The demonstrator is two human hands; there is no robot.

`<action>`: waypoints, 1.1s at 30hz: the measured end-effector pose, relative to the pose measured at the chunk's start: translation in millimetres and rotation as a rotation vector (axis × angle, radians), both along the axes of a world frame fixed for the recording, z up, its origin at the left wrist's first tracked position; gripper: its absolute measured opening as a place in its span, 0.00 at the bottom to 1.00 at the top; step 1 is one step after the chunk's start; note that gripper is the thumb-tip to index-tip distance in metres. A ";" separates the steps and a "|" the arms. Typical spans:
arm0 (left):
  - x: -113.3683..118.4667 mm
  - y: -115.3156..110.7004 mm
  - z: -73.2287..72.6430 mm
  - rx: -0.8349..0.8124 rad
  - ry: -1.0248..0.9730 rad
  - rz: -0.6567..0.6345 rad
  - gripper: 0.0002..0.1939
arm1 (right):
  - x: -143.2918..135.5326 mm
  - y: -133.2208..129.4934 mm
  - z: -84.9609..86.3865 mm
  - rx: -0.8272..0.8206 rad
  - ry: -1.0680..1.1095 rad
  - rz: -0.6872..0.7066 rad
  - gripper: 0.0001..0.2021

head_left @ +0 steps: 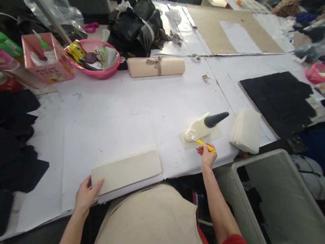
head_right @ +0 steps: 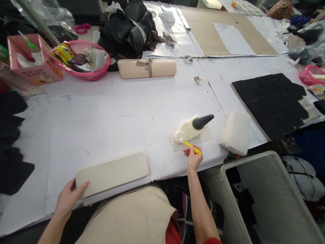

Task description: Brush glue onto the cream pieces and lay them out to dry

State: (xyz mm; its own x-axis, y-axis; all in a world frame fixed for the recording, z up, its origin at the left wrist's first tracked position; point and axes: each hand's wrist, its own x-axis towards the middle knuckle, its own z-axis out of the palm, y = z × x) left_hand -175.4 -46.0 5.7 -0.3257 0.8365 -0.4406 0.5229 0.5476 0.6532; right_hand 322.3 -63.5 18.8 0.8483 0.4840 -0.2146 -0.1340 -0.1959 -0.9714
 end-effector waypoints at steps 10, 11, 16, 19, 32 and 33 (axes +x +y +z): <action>-23.0 -5.2 2.0 0.112 0.022 0.003 0.18 | -80.0 -41.3 34.2 0.042 0.078 -0.133 0.19; -24.4 -4.3 2.9 0.102 -0.022 0.011 0.17 | -101.1 -41.3 42.7 0.052 0.055 -0.036 0.19; -31.5 5.8 9.3 -0.009 -0.313 0.044 0.18 | -224.0 -42.0 69.8 0.043 0.026 0.587 0.14; -37.3 13.1 12.2 -0.066 -0.436 0.034 0.18 | -283.6 -44.2 68.1 -0.006 0.051 0.824 0.13; -51.0 21.9 10.7 -0.145 -0.554 -0.049 0.19 | -275.3 -61.4 40.8 -0.146 -0.228 0.528 0.16; -51.1 22.1 10.9 -0.148 -0.558 -0.051 0.20 | -265.5 -64.2 44.0 -0.149 -0.280 0.448 0.16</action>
State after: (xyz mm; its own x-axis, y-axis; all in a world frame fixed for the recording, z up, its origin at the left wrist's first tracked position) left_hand -226.5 -23.8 16.6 0.0285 0.7614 -0.6476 0.1491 0.6374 0.7560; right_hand 56.7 -127.7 62.8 0.6006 0.7927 -0.1045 0.2538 -0.3129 -0.9152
